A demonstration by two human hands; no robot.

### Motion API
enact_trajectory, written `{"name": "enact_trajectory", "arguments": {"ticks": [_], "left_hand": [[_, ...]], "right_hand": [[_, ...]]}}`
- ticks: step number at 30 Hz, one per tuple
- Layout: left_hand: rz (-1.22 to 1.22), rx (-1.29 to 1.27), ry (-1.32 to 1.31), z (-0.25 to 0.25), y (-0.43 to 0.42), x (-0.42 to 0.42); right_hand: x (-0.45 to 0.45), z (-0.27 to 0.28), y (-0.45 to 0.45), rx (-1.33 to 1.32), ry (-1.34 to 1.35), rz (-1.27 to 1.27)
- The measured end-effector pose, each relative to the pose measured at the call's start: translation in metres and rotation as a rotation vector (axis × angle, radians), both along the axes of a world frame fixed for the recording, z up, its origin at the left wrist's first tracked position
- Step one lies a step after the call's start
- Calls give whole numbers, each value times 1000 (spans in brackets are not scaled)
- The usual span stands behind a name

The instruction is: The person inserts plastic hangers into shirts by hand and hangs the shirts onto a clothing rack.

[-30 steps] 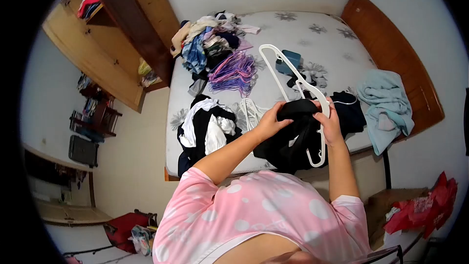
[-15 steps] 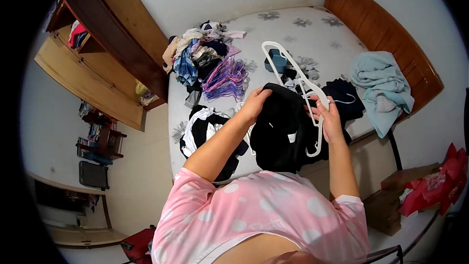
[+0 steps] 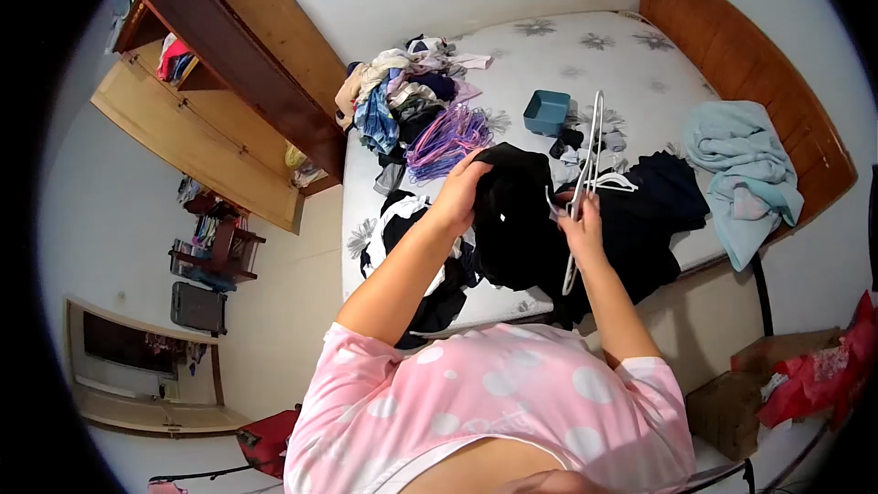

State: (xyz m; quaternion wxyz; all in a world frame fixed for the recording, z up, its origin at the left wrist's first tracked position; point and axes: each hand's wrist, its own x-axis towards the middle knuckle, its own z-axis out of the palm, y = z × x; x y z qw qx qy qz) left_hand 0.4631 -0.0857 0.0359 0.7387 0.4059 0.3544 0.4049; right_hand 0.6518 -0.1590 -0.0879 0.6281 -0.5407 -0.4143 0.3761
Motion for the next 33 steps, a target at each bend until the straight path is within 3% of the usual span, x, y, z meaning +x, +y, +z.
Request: {"name": "enact_trajectory", "arguments": {"ticks": [4,7,14,18,21,23,26,29,31,33], "left_hand": [[-29,143,-13,-4,5,-22],[-23,169,62,-10,13,-39],[14,115,213,-42,18,-58],[-134,105,490,-42,15,-60],[-228,331,534,-52,10,-47],[-290,406,257,-59,4,-29],[-361,534,268,-78,4,-8],[-337,382,252,-89,5,0],[-242,70,-18,-64,-7,5],[-306,0,-107,-52,-10,3]], "right_hand": [[22,-21,29,263,-183,-104],[34,13,29,84,132,53],[50,45,32,-10,316,345],[46,74,15,-114,449,389],[47,70,16,-123,453,420],[39,89,5,-159,428,495],[29,103,-4,-197,457,545],[33,93,-2,-167,342,497],[41,86,-1,-134,183,454],[50,78,-3,-155,87,370]]}}
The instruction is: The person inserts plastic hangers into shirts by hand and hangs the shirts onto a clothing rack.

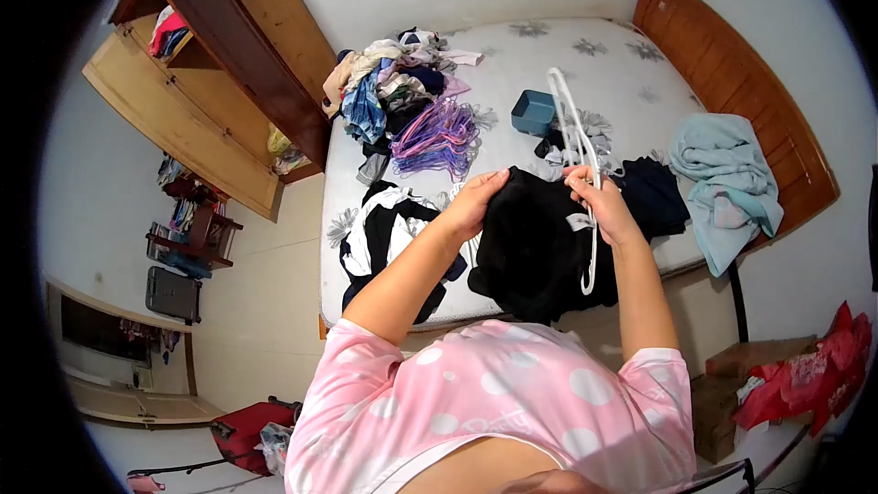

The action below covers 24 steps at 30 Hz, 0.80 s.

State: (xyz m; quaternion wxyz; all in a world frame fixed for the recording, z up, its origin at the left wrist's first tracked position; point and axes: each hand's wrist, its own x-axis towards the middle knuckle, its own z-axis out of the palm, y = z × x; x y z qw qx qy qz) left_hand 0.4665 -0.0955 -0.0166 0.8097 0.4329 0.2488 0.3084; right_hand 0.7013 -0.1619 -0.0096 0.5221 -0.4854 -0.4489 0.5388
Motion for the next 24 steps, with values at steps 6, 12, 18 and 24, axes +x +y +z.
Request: {"name": "enact_trajectory", "arguments": {"ticks": [6,12,18,24], "left_hand": [[73,-184,8,14,-11,8],[40,-180,-9,18,-13,5],[93,-157,31,21,-12,-11],[148,200,333,14,-1,-38]], "right_hand": [[0,-13,-19,152,-77,-13],[-42,-32,-28,321,-313,-71],[-46,-75,-5,513,-511,-132],[-38,-17,-16,155,19,44]]}}
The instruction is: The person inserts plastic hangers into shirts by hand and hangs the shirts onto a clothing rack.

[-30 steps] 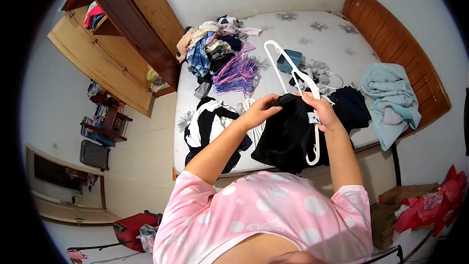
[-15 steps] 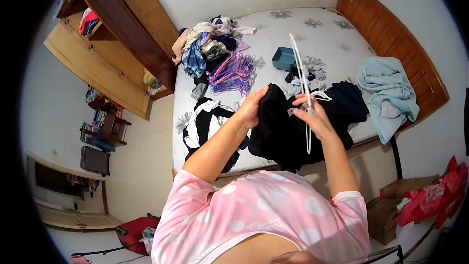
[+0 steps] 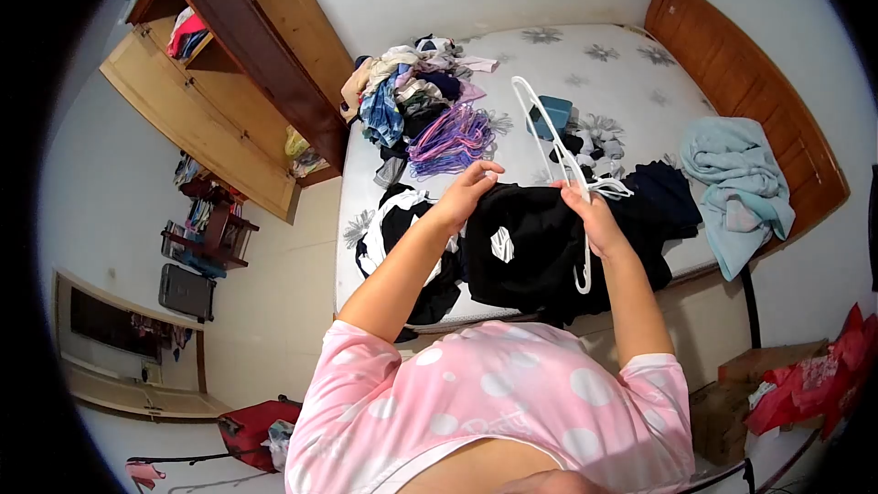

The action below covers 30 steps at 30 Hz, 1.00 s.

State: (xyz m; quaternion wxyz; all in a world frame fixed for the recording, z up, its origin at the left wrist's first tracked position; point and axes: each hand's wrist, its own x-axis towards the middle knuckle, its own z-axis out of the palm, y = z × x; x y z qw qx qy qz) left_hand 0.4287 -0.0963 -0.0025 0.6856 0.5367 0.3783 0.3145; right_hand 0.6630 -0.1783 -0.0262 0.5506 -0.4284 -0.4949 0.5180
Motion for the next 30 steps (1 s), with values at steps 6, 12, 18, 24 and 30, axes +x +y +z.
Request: {"name": "enact_trajectory", "arguments": {"ticks": [6,12,18,24,30], "left_hand": [[-132,841,285,-28,-8,-1],[-141,508,314,-41,3,-15],[-180,-322,-301,-2,-5,-36],[-18,-318,-400,11,17,-58],[82,-359,-344,21,41,-79]], "right_hand": [[-10,16,2,-148,201,116],[-23,30,3,-133,146,99],[-22,16,12,-86,-128,-94],[-3,19,-24,-19,7,-133],[20,6,-94,-175,137,150]]}}
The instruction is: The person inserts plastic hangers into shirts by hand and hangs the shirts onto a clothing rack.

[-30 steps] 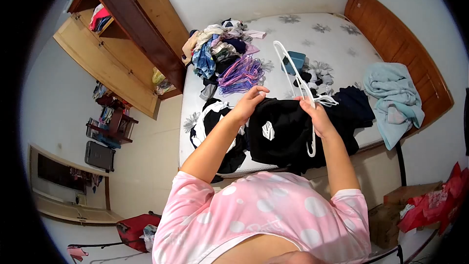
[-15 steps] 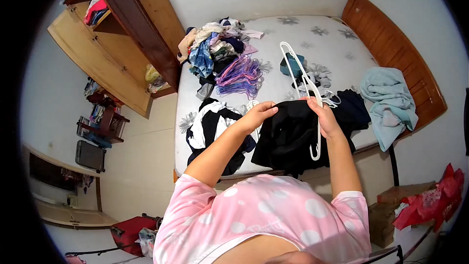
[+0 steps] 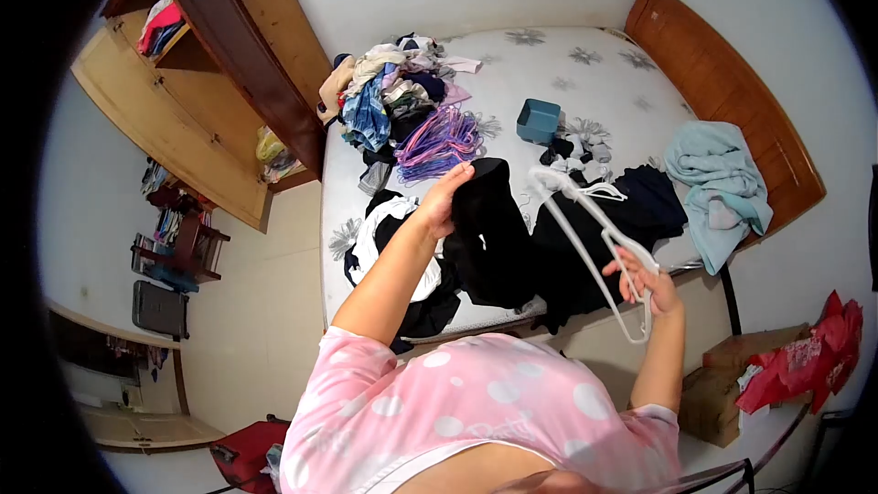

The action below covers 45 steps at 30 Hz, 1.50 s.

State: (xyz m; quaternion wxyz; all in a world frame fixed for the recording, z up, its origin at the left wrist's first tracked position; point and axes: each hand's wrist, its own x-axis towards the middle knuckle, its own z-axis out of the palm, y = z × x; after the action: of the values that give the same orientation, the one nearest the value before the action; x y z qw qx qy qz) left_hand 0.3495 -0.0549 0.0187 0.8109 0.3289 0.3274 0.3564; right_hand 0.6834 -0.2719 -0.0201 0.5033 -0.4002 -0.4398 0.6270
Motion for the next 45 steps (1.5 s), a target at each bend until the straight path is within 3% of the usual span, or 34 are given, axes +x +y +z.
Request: {"name": "enact_trajectory", "arguments": {"ticks": [6,13,16,18,20,22,26,28,30,32,34,36,40,45], "left_hand": [[-55,78,-68,-19,21,-3],[-86,302,14,-10,11,-2],[-206,740,152,-12,-6,2],[-217,1370,442,5,-30,7],[-284,1747,547,12,-47,9],[-193,1818,514,9,-61,9],[-120,1766,560,-16,-55,-12],[181,1877,596,-3,-41,-21],[239,1879,867,17,-33,-28],[172,1964,1047,25,-20,-31],[48,2035,977,18,3,-34],[-177,1946,992,12,10,-37],[-206,1922,835,2,0,-20],[-247,1865,763,12,-7,-7]], "right_hand": [[-30,-22,-9,-121,-25,138],[-81,-26,32,-111,-105,75],[-105,-19,52,-100,-74,34],[-107,-40,66,-75,-139,-20],[-121,-24,74,40,-101,-102],[-122,-39,80,68,-76,-207],[-120,-48,79,181,-190,-185],[-122,-41,77,208,-159,-136],[-122,-31,76,220,-191,-87],[-121,-28,73,231,-204,-54],[-118,-29,72,227,-208,-3],[-121,-23,68,212,-227,-15],[-114,-21,65,171,-323,-194],[-109,-17,57,313,-503,-312]]}}
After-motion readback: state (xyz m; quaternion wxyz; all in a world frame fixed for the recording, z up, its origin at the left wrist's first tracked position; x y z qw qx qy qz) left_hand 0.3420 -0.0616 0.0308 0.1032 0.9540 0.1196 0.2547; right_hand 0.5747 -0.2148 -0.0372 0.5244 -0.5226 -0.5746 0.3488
